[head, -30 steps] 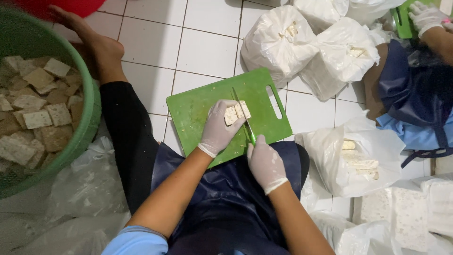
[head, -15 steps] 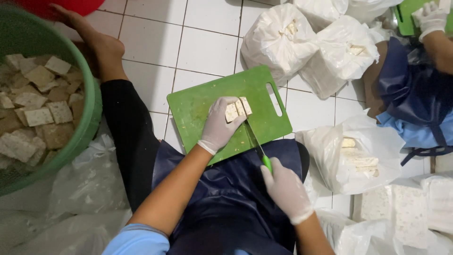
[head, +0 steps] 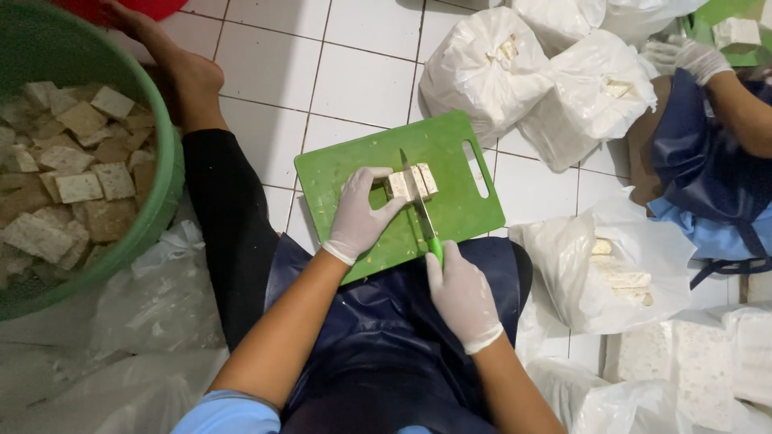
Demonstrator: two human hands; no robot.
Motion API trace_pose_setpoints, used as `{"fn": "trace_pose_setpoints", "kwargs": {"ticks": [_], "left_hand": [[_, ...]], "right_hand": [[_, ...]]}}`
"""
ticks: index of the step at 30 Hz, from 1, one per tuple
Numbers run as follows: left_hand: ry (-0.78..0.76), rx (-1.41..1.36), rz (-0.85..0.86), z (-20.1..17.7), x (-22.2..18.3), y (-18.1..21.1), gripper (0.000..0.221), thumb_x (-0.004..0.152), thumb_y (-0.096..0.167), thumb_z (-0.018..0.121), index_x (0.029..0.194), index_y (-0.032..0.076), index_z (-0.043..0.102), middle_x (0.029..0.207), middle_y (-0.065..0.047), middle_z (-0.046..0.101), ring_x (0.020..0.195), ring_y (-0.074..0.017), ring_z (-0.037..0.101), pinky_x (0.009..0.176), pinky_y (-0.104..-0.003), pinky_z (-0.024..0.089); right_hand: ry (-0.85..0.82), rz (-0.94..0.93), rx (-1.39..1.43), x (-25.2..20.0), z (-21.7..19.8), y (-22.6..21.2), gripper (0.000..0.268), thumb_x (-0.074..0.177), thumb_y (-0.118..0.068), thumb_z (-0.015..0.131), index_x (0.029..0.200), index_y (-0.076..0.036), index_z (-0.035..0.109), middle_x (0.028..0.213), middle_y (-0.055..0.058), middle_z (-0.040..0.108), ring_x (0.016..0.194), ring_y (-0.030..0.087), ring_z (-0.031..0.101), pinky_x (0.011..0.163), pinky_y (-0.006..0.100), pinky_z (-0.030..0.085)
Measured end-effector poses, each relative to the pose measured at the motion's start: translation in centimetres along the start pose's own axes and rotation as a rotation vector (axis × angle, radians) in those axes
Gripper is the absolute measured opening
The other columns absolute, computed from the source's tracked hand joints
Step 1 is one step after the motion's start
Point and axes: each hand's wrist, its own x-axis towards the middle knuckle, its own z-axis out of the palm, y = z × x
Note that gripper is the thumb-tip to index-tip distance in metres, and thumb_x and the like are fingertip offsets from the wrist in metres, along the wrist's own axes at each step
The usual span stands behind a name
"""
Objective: Slicing blocks of tempeh into smaller pieces on a cutting board and placing them into a large bowl.
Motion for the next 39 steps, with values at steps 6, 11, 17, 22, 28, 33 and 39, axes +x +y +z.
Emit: {"fn": "trace_pose_setpoints", "kwargs": {"ticks": [6,11,17,22,28,33,39], "left_hand": [[0.035,-0.022,0.002,0.1,-0.2,0.6,0.047,0.072,0.03,0.078,0.109,0.01,0.057,0.105,-0.009,0.06,0.103,-0.0276,0.057,0.094,-0.042,0.039],[0.032,-0.032,-0.014,0.1,-0.1,0.6,0.044,0.073,0.029,0.078,0.108,0.01,0.057,0.103,-0.008,0.06,0.102,-0.0266,0.058,0.094,-0.041,0.039],[0.023,-0.039,-0.016,0.0,-0.1,0.6,0.043,0.073,0.026,0.077,0.108,0.01,0.057,0.105,-0.008,0.06,0.104,-0.0269,0.057,0.095,-0.042,0.038],[0.011,-0.045,-0.023,-0.2,0.3,0.3,0.043,0.075,0.025,0.075,0.109,0.008,0.056,0.107,-0.01,0.06,0.105,-0.0281,0.057,0.097,-0.042,0.037],[-0.016,-0.014,-0.025,-0.3,0.4,0.1,0.043,0.077,0.028,0.075,0.111,0.009,0.056,0.109,-0.009,0.059,0.107,-0.026,0.056,0.098,-0.042,0.037],[0.043,0.01,0.054,-0.1,0.4,0.3,0.045,0.076,0.032,0.075,0.108,0.008,0.056,0.107,-0.01,0.059,0.105,-0.0281,0.057,0.095,-0.043,0.039],[0.017,0.007,0.02,-0.4,0.0,1.1,0.044,0.078,0.03,0.073,0.111,0.008,0.055,0.109,-0.01,0.058,0.107,-0.0267,0.056,0.097,-0.042,0.037]], "right_hand": [[0.045,-0.038,-0.067,0.2,0.7,-0.1,0.028,0.093,-0.038,0.039,0.094,-0.011,0.047,0.075,0.022,0.064,0.081,0.044,0.064,0.073,0.052,0.051],[0.053,-0.023,-0.144,0.7,1.7,0.1,0.027,0.093,-0.038,0.038,0.094,-0.011,0.045,0.072,0.019,0.064,0.078,0.04,0.066,0.072,0.049,0.053],[0.053,-0.006,-0.223,1.8,2.9,-0.2,0.026,0.094,-0.036,0.036,0.096,-0.012,0.044,0.073,0.016,0.064,0.078,0.037,0.067,0.072,0.047,0.054],[0.043,-0.013,-0.192,3.9,3.5,-0.2,0.028,0.093,-0.038,0.034,0.096,-0.012,0.044,0.078,0.016,0.066,0.081,0.039,0.067,0.073,0.05,0.053],[0.059,-0.026,-0.273,5.8,4.8,0.4,0.029,0.094,-0.038,0.035,0.098,-0.01,0.044,0.08,0.017,0.066,0.082,0.038,0.067,0.074,0.049,0.054],[0.037,-0.052,-0.268,6.1,4.9,0.9,0.032,0.093,-0.035,0.037,0.101,-0.006,0.046,0.081,0.018,0.066,0.083,0.038,0.067,0.076,0.048,0.053],[-0.098,0.001,-0.148,0.7,2.8,3.4,0.032,0.092,-0.037,0.038,0.099,-0.007,0.047,0.085,0.022,0.066,0.091,0.042,0.064,0.079,0.051,0.052]]}}
